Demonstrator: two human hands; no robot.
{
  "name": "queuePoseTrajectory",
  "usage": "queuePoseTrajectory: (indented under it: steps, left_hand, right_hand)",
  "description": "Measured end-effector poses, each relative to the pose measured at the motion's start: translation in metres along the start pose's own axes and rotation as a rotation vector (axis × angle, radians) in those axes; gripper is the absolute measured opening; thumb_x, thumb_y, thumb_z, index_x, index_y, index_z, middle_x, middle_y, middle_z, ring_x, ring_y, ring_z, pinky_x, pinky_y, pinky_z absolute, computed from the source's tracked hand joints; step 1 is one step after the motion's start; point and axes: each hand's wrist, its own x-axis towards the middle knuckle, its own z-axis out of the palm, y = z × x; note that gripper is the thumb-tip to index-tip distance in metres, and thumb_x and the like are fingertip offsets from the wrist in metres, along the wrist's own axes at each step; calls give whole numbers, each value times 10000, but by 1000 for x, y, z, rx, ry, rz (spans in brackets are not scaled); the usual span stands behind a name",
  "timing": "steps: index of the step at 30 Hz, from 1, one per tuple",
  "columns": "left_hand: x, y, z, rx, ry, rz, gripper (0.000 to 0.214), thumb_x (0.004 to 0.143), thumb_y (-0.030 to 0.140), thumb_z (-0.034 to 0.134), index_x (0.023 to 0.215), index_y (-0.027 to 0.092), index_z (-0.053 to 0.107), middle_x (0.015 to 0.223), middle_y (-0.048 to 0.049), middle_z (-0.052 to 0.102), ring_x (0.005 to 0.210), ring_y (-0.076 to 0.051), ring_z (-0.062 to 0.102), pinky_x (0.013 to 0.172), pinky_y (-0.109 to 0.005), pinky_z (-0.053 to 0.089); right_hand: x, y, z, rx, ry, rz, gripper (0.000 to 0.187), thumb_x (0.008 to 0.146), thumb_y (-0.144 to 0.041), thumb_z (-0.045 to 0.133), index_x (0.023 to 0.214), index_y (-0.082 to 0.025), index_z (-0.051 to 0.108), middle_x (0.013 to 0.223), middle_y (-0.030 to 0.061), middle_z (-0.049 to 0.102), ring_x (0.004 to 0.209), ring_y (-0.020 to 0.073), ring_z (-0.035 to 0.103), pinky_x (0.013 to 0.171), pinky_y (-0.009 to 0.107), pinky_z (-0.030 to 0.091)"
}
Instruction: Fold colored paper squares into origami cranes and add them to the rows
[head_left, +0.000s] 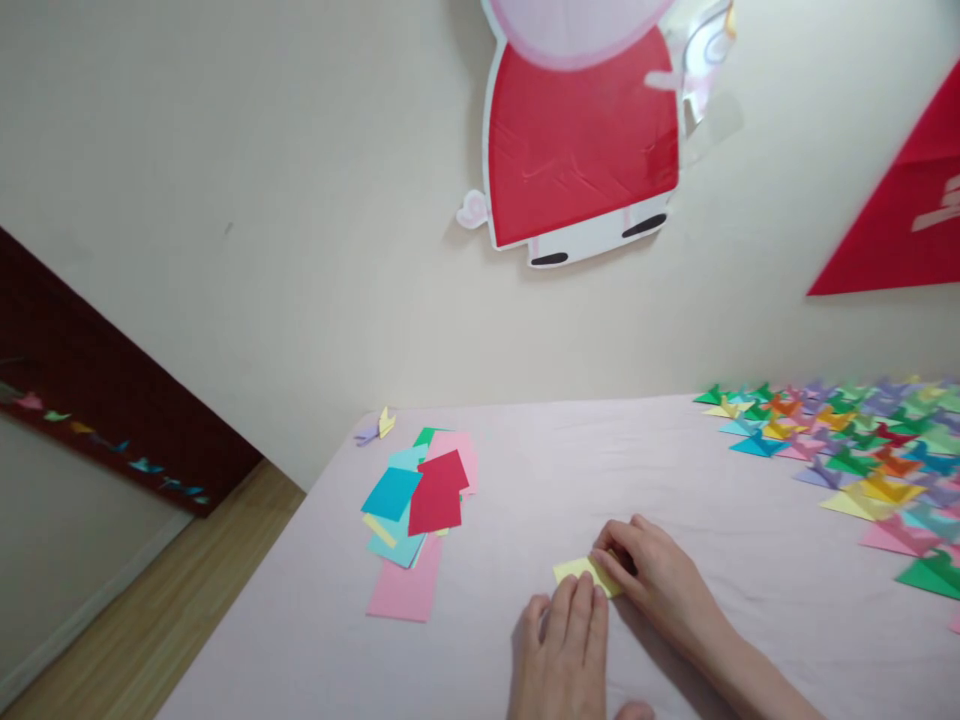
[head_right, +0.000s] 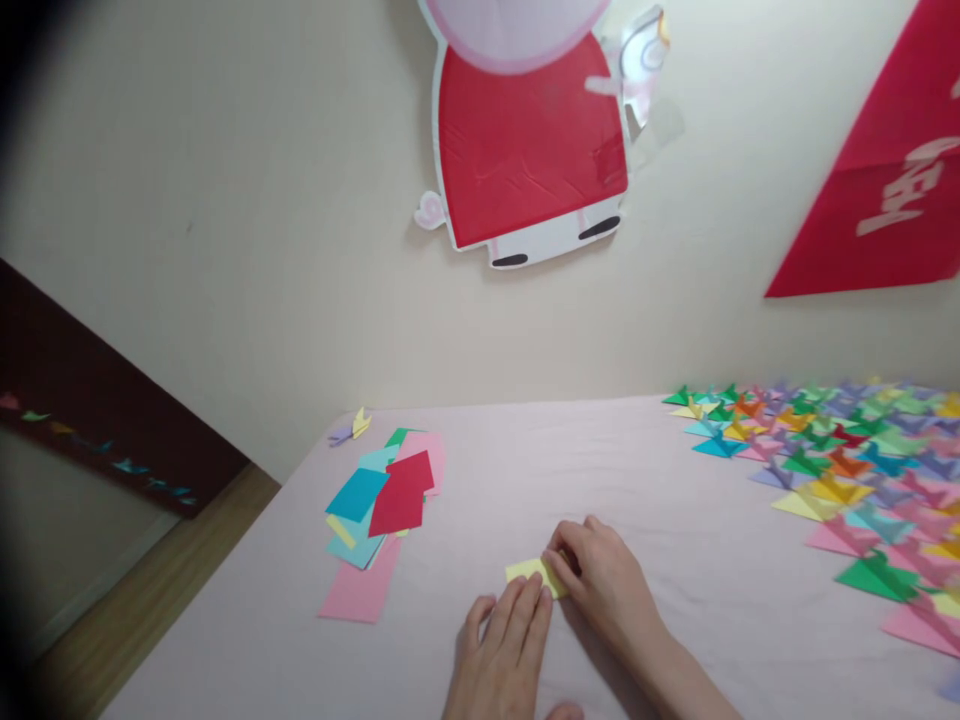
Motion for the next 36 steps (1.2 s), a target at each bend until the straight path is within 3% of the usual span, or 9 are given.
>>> queuePoseTrajectory:
  steps: [14,20,23,29,36]
  left_hand:
    - [1,5,-9,-22,-58,-31,851,877,703,462,1511,150,334,1539,-134,351,1323,-376,441,1019,-563,392]
    - [2,5,-9,-8,-45,-29,772,893,609,490,1497,144,367,1522,-130,391,1316,-380,442,1025,-570,388]
    - [4,6,-11,-10,-39,-25,801,877,664,491,1480,145,400,1502,-136,421,1305,-384,452,1032,-574,383]
    - [8,4,-32,-80,-62,-7,816,876,709,474,1451,132,438,1487,-134,446,1307,-363,459,1053,-576,369]
    - [10,1,-59,-146,-89,-11,592,869,612,581,1285,191,570,1478,-98,475,1317,-319,456,1075,-550,352]
  right_hand:
    - [0,0,2,-19,3,18,225,879,-324,497,738,-220,638,697,42,591,702,220,567,658,318,401]
    - [-1,-2,2,-29,5,25,228,878,-324,492,739,-219,638,711,52,596,705,220,558,662,322,398]
    - [-1,-2,3,-39,20,21,213,873,-317,501,733,-221,631,707,49,600,705,219,557,660,320,395]
    - [-3,-4,6,-72,62,-23,180,878,-291,517,740,-222,609,707,44,614,727,221,555,678,324,392]
    - [-6,-8,4,-111,41,-25,140,889,-246,491,826,-205,609,796,61,647,798,243,560,735,348,399]
